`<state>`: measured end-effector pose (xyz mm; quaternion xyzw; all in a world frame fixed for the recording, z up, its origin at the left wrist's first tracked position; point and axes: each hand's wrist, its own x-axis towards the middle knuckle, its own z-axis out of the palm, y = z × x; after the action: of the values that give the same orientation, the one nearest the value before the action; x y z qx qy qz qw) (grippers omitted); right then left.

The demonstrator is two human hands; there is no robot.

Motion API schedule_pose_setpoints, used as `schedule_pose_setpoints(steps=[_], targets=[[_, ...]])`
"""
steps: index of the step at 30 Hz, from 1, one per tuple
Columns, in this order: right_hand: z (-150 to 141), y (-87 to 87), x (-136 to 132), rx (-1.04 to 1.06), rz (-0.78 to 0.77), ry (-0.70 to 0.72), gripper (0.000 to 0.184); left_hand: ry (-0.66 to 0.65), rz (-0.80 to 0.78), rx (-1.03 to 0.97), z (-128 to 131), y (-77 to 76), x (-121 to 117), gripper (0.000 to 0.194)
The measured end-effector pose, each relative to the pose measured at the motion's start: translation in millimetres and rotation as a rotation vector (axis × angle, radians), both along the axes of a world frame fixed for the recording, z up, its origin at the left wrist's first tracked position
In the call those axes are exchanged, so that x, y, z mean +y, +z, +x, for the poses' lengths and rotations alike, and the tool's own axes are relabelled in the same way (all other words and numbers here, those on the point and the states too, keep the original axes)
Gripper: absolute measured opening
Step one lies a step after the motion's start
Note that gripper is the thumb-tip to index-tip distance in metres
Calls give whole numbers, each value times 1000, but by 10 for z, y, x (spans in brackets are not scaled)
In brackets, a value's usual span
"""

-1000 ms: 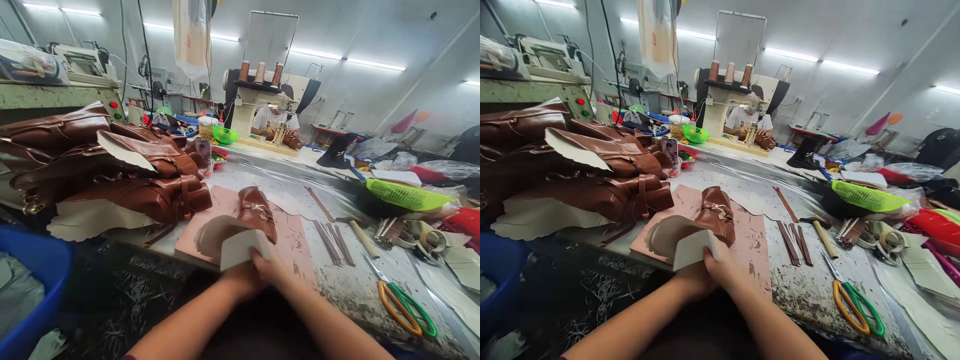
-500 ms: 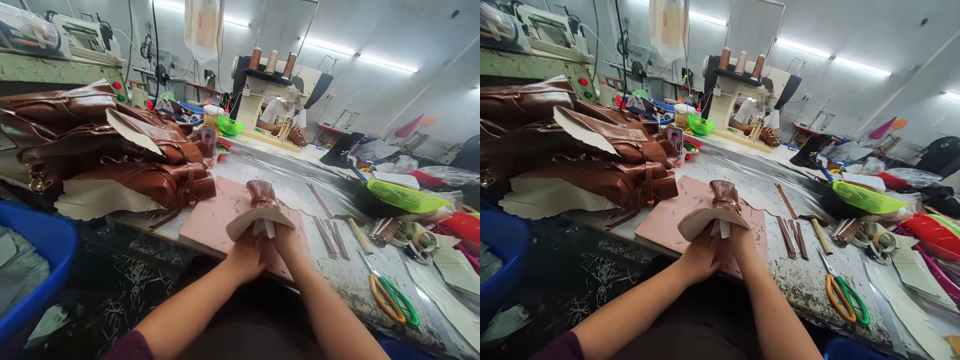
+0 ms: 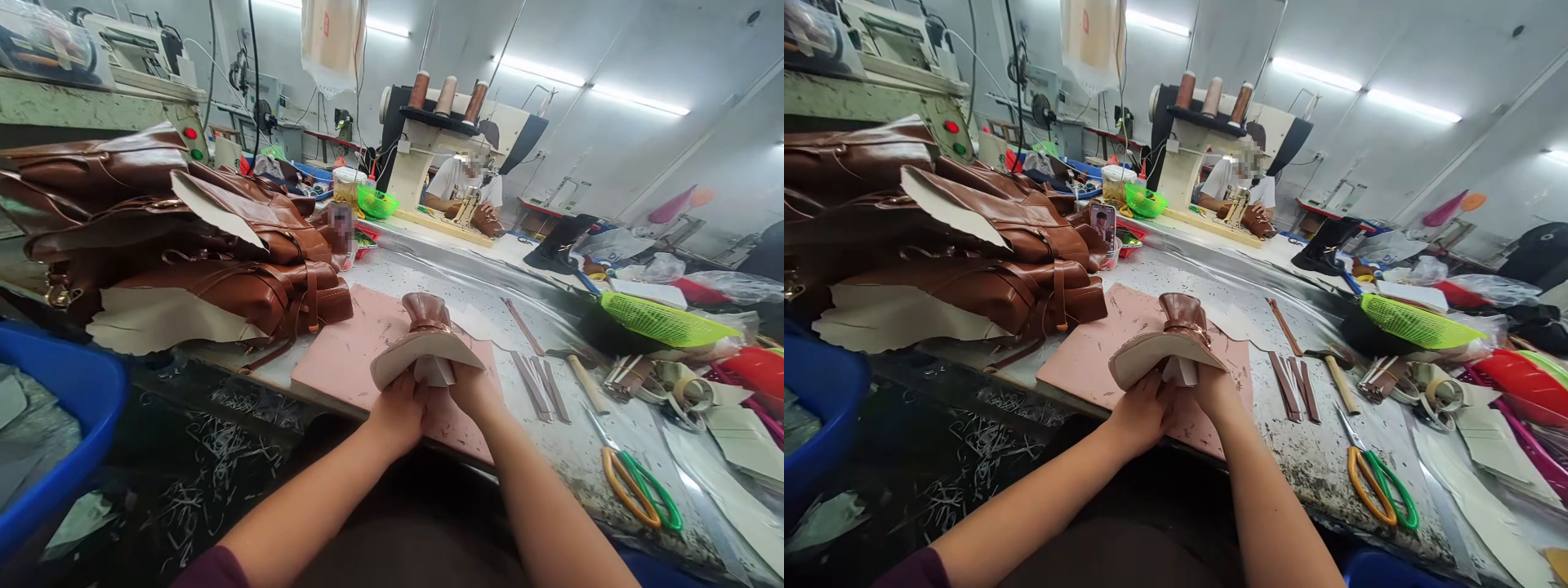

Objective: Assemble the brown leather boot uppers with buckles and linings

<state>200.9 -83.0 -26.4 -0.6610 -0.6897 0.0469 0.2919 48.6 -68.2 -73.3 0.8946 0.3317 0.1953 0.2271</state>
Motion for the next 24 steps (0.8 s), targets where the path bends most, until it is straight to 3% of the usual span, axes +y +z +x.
schedule_pose_setpoints(steps=[14,17,20,24], targets=[[-61,-37,63,9,-18,-48,45,23,-6,67,62,159,-16,47],[-52,-65,109,8,-38,-73,49,3,-7,80,171,189,-10,58],[-16,-57,118,18,-70,-99,51,-68,-9,89,274,185,14,82],[-17,-15,126,59,-91,-103,38,-152,6,109,302,126,79,99]])
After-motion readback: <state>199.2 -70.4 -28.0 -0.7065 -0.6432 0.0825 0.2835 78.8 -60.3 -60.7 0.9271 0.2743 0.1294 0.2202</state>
